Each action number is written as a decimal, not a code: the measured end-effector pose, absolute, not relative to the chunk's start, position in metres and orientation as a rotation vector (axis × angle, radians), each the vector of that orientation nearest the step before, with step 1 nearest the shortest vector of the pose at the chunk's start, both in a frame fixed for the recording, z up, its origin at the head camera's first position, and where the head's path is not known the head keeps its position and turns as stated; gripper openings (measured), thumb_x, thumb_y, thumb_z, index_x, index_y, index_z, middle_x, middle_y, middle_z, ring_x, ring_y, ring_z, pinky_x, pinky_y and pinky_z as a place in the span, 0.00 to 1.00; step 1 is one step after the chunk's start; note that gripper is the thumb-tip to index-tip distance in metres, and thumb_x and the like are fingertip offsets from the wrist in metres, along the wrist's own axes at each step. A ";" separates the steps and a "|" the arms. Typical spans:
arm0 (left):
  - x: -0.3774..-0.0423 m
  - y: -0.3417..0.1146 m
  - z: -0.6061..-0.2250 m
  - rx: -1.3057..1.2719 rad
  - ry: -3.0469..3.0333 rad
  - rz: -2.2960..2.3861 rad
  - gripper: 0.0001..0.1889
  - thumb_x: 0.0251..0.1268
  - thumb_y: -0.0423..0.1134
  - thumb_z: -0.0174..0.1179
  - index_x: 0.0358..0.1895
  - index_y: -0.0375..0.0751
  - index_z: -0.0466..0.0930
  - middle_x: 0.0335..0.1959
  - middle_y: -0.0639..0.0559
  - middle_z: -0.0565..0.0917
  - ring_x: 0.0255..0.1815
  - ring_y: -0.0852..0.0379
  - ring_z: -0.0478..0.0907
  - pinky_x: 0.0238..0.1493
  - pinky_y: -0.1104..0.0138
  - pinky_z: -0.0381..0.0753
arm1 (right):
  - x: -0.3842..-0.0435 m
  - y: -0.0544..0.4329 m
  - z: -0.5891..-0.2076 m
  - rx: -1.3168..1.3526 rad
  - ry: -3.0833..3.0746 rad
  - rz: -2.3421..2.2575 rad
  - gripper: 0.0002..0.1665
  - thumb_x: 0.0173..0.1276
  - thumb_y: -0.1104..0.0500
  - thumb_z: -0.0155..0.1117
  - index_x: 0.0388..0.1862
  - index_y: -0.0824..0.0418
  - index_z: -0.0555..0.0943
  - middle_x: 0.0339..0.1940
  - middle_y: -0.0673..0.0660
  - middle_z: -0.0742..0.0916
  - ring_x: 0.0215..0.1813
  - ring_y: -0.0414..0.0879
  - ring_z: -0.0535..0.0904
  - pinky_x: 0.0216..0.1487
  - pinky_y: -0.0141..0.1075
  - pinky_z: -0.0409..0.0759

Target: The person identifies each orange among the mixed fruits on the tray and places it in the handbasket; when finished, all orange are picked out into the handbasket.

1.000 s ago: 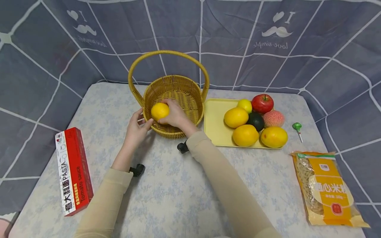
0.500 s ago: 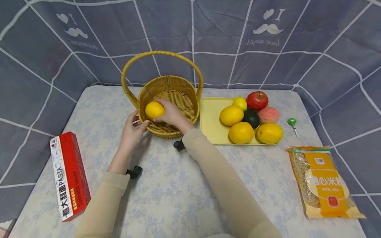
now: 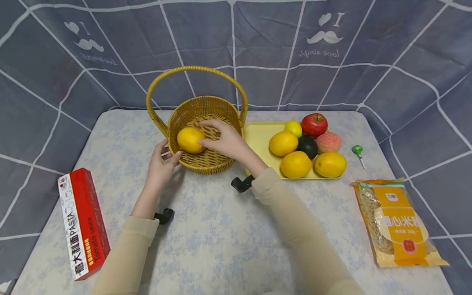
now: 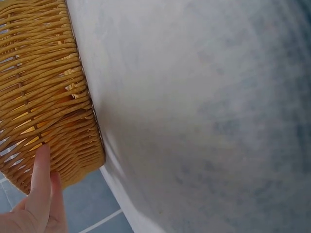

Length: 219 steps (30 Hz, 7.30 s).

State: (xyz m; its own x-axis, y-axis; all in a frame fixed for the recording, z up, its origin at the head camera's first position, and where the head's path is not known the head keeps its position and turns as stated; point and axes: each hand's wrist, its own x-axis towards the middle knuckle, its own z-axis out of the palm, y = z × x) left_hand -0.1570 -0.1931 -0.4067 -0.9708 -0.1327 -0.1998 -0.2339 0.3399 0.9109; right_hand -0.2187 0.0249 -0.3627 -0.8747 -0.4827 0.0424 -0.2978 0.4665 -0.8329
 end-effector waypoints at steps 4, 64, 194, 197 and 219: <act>-0.157 -0.195 -0.407 -0.335 2.476 1.730 0.38 0.76 0.43 0.51 0.81 0.48 0.41 0.74 0.37 0.57 0.72 0.42 0.62 0.65 0.52 0.79 | -0.198 0.065 -0.354 -0.720 2.439 -1.506 0.30 0.68 0.52 0.68 0.67 0.57 0.75 0.65 0.53 0.80 0.68 0.47 0.74 0.71 0.41 0.74; -0.165 -0.196 -0.406 -0.347 2.481 1.672 0.38 0.76 0.41 0.52 0.80 0.45 0.40 0.74 0.35 0.56 0.73 0.42 0.61 0.65 0.53 0.79 | -0.152 0.242 -0.406 -0.570 2.906 -0.661 0.46 0.52 0.63 0.80 0.69 0.63 0.69 0.70 0.64 0.71 0.70 0.62 0.64 0.72 0.60 0.65; -0.164 -0.201 -0.410 -0.307 2.405 1.796 0.36 0.77 0.37 0.49 0.80 0.46 0.42 0.72 0.35 0.56 0.71 0.43 0.64 0.66 0.54 0.78 | -0.195 0.192 -0.370 -0.445 2.780 -1.298 0.29 0.62 0.54 0.74 0.61 0.60 0.79 0.61 0.58 0.83 0.65 0.55 0.76 0.72 0.48 0.72; -0.163 -0.201 -0.410 -0.301 2.409 1.794 0.36 0.77 0.37 0.49 0.80 0.46 0.42 0.72 0.35 0.57 0.71 0.43 0.65 0.65 0.54 0.78 | -0.197 0.204 -0.373 -0.400 2.807 -1.288 0.30 0.62 0.54 0.74 0.62 0.60 0.78 0.62 0.59 0.82 0.66 0.55 0.74 0.73 0.49 0.70; -0.163 -0.203 -0.410 -0.280 2.394 1.805 0.36 0.77 0.37 0.49 0.80 0.48 0.41 0.72 0.35 0.56 0.71 0.43 0.64 0.65 0.53 0.78 | -0.218 0.222 -0.393 -0.375 2.814 -0.942 0.41 0.59 0.53 0.76 0.69 0.60 0.71 0.72 0.64 0.70 0.73 0.60 0.63 0.76 0.56 0.61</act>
